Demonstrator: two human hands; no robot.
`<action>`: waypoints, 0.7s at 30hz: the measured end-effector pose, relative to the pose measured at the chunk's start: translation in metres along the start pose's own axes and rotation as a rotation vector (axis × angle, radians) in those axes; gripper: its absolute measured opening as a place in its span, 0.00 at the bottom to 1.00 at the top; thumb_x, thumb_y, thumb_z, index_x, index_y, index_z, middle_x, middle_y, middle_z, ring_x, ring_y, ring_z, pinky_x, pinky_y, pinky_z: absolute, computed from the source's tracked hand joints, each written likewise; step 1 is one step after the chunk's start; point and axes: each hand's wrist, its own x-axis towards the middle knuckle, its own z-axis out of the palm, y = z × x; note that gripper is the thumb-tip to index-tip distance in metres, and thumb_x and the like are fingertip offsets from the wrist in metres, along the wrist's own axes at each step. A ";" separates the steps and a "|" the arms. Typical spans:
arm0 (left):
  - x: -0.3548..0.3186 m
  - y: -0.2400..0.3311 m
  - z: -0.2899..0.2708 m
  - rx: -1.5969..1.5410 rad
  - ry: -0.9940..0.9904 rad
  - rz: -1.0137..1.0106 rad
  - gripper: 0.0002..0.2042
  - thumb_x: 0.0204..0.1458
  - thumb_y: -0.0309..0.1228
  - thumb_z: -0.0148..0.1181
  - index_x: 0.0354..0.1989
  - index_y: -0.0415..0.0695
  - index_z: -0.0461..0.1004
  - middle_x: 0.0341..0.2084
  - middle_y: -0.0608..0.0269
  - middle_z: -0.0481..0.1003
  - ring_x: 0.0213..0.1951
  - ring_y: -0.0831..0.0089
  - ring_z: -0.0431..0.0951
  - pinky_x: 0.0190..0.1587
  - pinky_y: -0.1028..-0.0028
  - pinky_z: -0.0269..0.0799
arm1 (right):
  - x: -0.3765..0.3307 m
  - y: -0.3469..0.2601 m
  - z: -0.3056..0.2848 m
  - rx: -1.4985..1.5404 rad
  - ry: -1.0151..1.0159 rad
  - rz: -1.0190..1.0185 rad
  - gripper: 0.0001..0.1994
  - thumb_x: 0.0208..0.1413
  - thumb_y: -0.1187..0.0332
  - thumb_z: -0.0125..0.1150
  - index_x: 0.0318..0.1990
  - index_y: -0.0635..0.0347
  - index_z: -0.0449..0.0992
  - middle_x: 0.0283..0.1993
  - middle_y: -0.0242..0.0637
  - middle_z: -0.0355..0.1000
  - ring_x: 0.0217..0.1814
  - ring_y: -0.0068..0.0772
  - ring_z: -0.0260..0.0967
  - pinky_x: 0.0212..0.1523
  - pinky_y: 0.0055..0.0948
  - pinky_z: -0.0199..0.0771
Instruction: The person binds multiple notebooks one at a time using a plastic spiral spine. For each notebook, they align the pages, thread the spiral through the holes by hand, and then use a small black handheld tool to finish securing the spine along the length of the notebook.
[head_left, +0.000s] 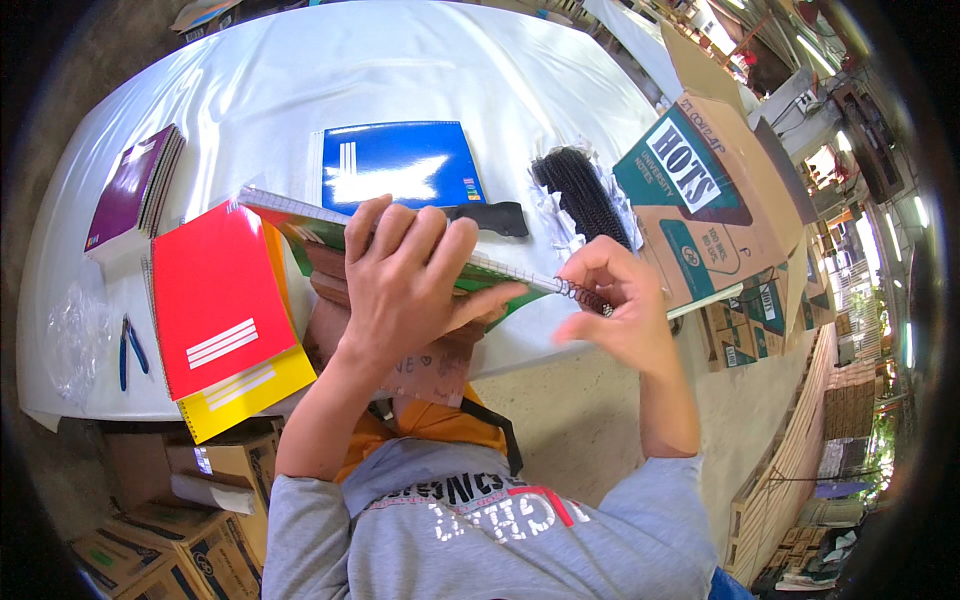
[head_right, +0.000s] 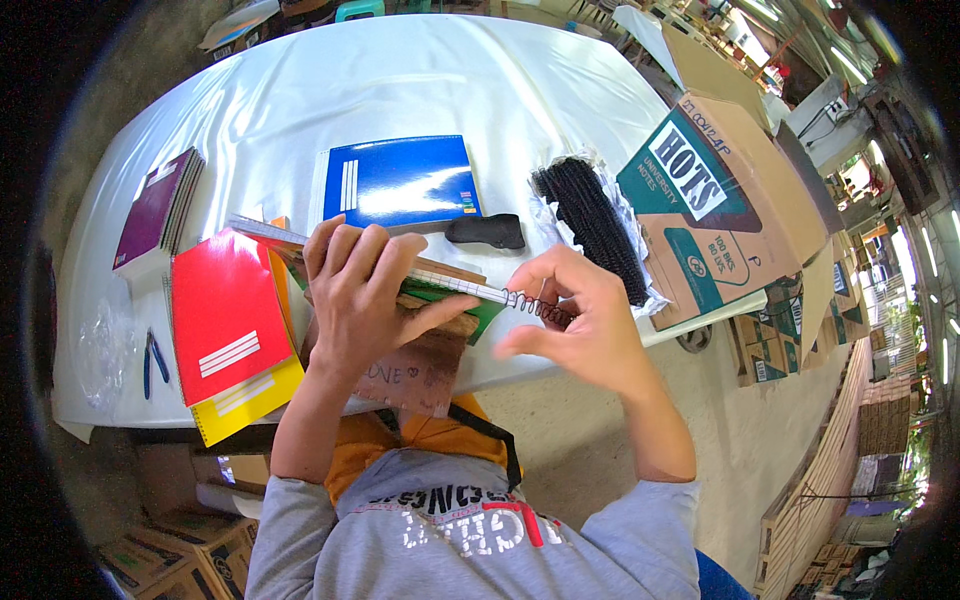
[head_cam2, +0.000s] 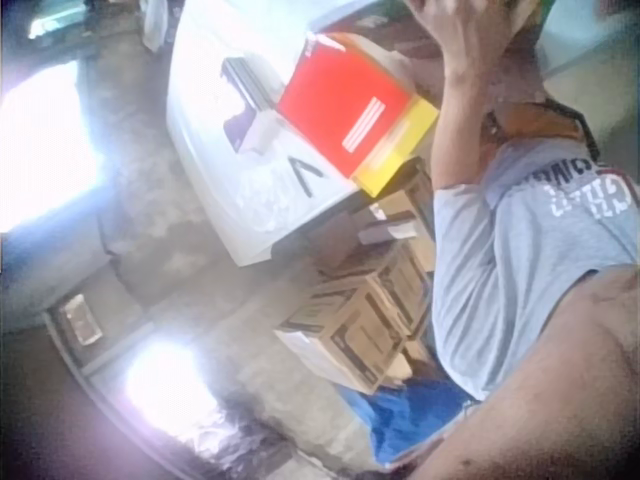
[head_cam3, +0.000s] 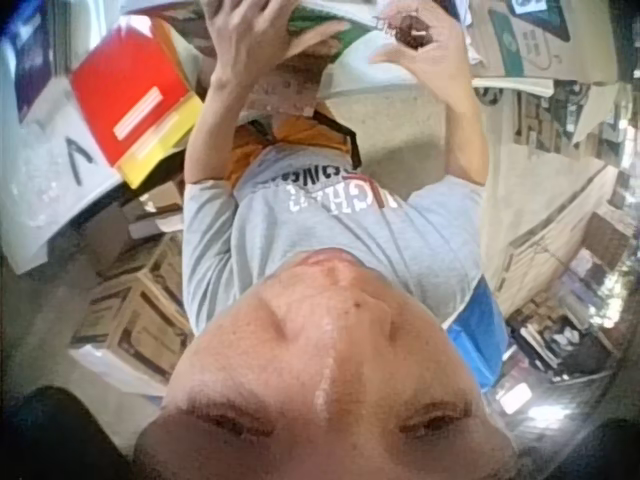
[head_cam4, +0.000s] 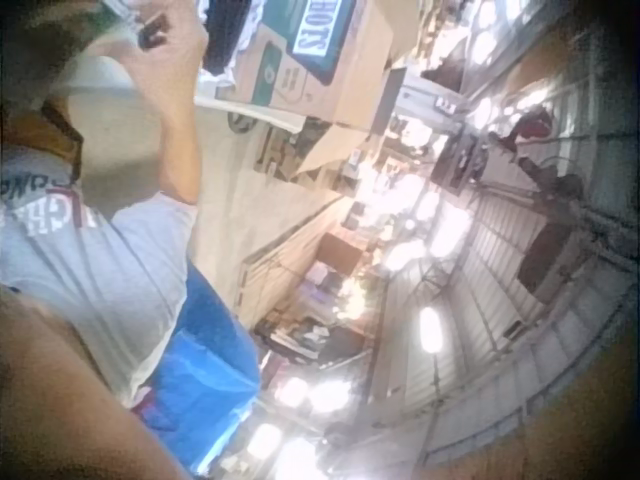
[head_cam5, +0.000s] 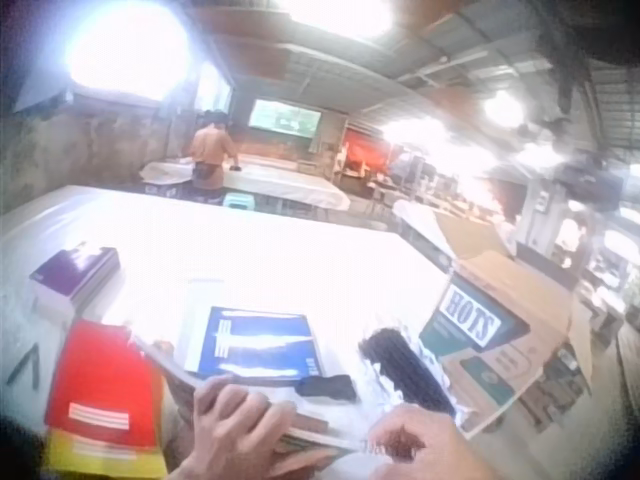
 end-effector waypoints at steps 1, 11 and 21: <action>0.001 -0.001 0.000 0.000 -0.001 -0.001 0.24 0.29 0.54 0.67 0.24 0.46 0.69 0.23 0.66 0.66 0.34 0.67 0.67 0.50 0.63 0.57 | -0.001 -0.001 0.006 0.001 -0.001 0.001 0.14 0.42 0.71 0.68 0.37 0.59 0.71 0.25 0.28 0.67 0.22 0.17 0.62 0.19 0.20 0.61; -0.004 -0.015 -0.011 0.010 -0.040 0.000 0.26 0.29 0.57 0.65 0.24 0.45 0.68 0.24 0.64 0.65 0.32 0.66 0.66 0.48 0.64 0.59 | 0.033 0.000 -0.022 -0.128 -0.254 0.162 0.10 0.51 0.69 0.56 0.42 0.58 0.72 0.37 0.37 0.71 0.36 0.23 0.69 0.33 0.21 0.69; 0.011 -0.010 -0.001 -0.020 -0.038 -0.004 0.28 0.28 0.59 0.64 0.22 0.43 0.69 0.25 0.62 0.65 0.34 0.64 0.67 0.54 0.60 0.54 | 0.097 0.208 0.014 -0.991 -0.142 -0.137 0.28 0.41 0.71 0.55 0.54 0.44 0.64 0.55 0.42 0.61 0.58 0.48 0.57 0.53 0.48 0.60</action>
